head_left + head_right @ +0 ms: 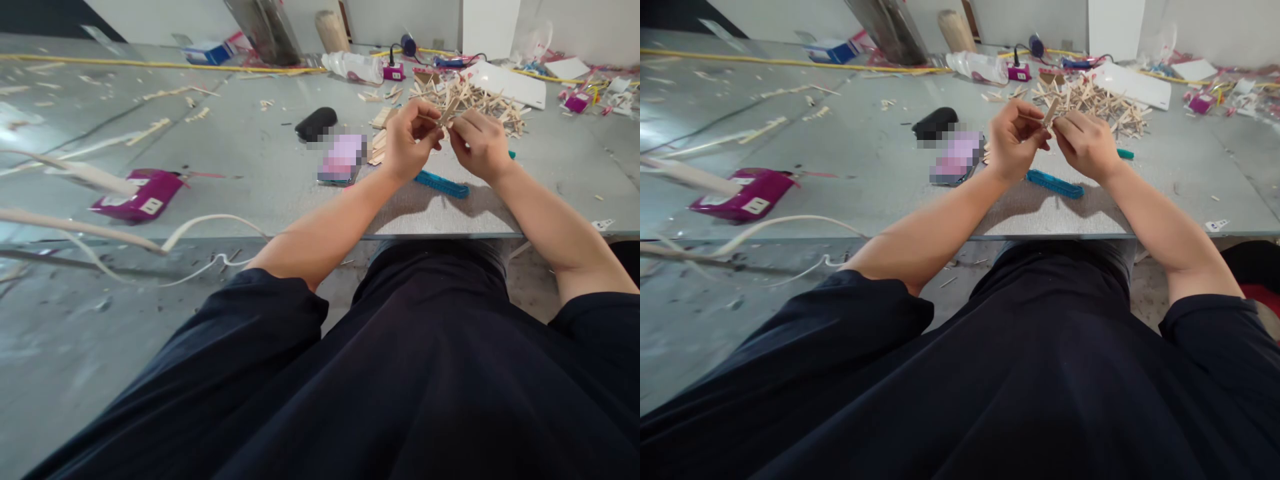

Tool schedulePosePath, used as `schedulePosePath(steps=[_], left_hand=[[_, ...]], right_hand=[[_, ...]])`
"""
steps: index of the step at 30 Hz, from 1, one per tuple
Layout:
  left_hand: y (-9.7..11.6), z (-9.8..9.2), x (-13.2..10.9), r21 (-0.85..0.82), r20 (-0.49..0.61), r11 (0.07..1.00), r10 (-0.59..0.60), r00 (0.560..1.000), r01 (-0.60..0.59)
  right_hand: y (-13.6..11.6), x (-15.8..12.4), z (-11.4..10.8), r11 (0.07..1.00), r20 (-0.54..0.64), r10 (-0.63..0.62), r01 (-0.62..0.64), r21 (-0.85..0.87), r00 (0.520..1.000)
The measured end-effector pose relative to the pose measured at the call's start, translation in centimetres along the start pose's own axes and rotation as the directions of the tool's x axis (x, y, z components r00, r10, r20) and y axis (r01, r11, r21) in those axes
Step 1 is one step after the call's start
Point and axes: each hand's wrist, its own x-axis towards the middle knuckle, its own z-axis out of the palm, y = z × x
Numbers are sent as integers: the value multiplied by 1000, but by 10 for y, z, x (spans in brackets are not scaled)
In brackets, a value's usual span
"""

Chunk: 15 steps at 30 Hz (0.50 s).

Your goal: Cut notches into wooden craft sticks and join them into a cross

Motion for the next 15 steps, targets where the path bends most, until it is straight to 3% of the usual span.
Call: schedulePosePath(steps=[8,15], left_hand=[[8,8,-5,-20,-74,1000,15,997,-17],[5,11,-6,-44,-65,996,70,995,-73]], right_hand=[[-13,-2,-4,995,45,94,-91,-47,995],[-21,-3,-7,972,140,46,-12,-235,989]])
